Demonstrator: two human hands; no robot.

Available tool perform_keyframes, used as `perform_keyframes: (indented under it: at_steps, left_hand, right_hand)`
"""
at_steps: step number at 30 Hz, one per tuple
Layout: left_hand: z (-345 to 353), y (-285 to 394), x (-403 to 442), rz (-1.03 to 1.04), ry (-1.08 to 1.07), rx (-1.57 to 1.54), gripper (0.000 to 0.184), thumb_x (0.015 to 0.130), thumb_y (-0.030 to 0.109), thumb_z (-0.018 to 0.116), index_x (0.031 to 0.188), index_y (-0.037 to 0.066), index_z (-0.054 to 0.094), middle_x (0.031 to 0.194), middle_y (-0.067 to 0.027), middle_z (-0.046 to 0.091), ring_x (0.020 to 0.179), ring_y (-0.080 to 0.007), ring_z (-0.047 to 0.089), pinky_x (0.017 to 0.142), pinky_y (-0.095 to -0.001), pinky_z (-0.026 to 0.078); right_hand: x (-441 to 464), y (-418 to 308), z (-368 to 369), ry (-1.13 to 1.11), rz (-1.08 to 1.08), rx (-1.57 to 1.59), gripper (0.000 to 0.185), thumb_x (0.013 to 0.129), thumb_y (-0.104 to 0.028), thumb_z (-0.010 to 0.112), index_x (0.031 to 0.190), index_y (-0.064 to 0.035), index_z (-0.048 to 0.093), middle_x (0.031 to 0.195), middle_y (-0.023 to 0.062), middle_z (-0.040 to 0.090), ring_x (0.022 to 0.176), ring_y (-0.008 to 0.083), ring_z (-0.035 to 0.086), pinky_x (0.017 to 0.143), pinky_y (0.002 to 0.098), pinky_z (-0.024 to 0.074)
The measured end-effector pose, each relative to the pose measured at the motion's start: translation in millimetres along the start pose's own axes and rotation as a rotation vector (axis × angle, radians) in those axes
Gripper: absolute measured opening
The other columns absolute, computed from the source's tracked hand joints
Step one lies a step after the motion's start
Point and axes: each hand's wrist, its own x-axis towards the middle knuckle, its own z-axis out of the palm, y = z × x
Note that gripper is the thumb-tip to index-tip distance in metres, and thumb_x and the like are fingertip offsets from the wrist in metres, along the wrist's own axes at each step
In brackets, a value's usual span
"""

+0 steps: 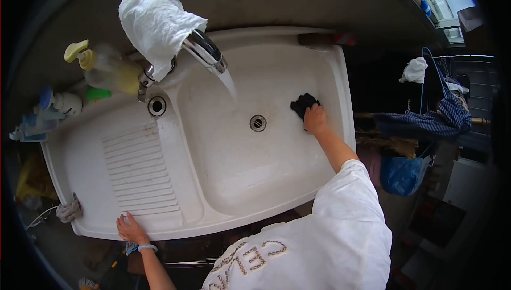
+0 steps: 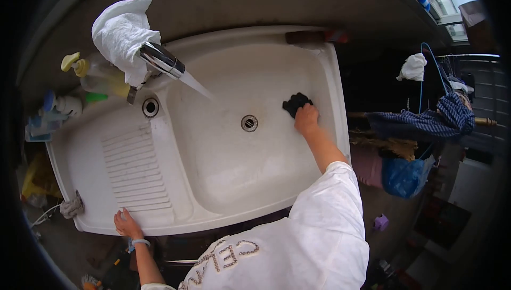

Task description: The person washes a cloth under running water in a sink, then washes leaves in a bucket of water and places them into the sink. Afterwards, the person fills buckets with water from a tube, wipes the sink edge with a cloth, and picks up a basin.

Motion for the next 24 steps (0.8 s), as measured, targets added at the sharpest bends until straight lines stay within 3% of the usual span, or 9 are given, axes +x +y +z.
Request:
perform_keyframes:
  at_steps: [2,6,10,14,18,22,24]
  left_hand:
    - [2.0,0.4,3.3,0.005,0.015,-0.005,0.048,0.091,0.046,0.051,0.116,0.007,0.06,0.131,-0.0143,0.051,0.124,-0.0303,0.044,0.107,-0.0556,0.02]
    - [12.3,-2.9,0.9,0.003,0.042,-0.017,0.048,0.09,0.048,0.052,0.115,0.008,0.061,0.129,-0.0133,0.052,0.124,-0.029,0.044,0.107,-0.0564,0.019]
    - [5.8,-3.5,0.0,-0.007,0.057,-0.02,0.047,0.089,0.048,0.054,0.114,0.009,0.061,0.126,-0.0104,0.055,0.122,-0.0277,0.046,0.108,-0.0556,0.018]
    - [6.5,0.4,0.9,-0.01,0.046,-0.051,0.047,0.087,0.048,0.056,0.114,0.01,0.061,0.123,-0.0088,0.056,0.121,-0.027,0.046,0.108,-0.0551,0.018]
    - [4.8,1.8,1.5,-0.018,0.053,-0.048,0.046,0.087,0.047,0.057,0.113,0.01,0.062,0.123,-0.007,0.057,0.121,-0.0257,0.047,0.108,-0.0547,0.018]
    - [0.1,4.4,-0.2,-0.014,0.023,-0.039,0.045,0.087,0.047,0.057,0.113,0.011,0.061,0.122,-0.006,0.057,0.121,-0.0245,0.046,0.107,-0.0555,0.018]
    - [1.5,3.0,-0.7,-0.008,0.035,-0.052,0.044,0.087,0.046,0.057,0.114,0.011,0.061,0.122,-0.0058,0.057,0.12,-0.0246,0.047,0.107,-0.056,0.018]
  right_hand:
    - [-55.8,-17.4,45.3,-0.33,-0.097,0.125,0.039,0.077,-0.028,0.06,0.109,-0.005,0.059,0.106,0.0175,0.054,0.108,0.0305,0.053,0.081,0.0395,0.0494]
    - [-138.3,-66.8,10.6,-0.297,-0.476,0.247,0.049,0.071,-0.033,0.068,0.109,-0.0042,0.056,0.109,0.021,0.051,0.104,0.0345,0.053,0.084,0.0436,0.0483]
    - [-85.7,-165.5,-19.6,0.116,-0.583,0.503,0.038,0.065,-0.015,0.071,0.096,-0.0008,0.055,0.1,0.0198,0.051,0.095,0.0334,0.053,0.077,0.0426,0.046]
    - [-25.0,-236.1,-98.4,0.585,-0.698,0.781,0.033,0.064,0.002,0.063,0.095,-0.0077,0.056,0.117,0.0146,0.05,0.113,0.0323,0.045,0.092,0.0443,0.0343]
    - [-87.6,-269.5,-76.0,0.309,-1.047,0.907,0.025,0.064,0.006,0.058,0.08,-0.0138,0.057,0.106,0.0085,0.051,0.113,0.0294,0.044,0.092,0.0438,0.0315]
    - [-158.6,-208.7,-47.0,0.002,-1.487,0.682,0.013,0.065,-0.006,0.062,0.059,-0.0146,0.053,0.109,0.0025,0.056,0.116,0.0243,0.045,0.097,0.0449,0.0319]
    - [-149.4,-162.0,-16.0,-0.046,-1.429,0.515,0.01,0.066,-0.011,0.063,0.06,-0.0156,0.057,0.107,0.0014,0.056,0.115,0.0227,0.045,0.095,0.0451,0.0331]
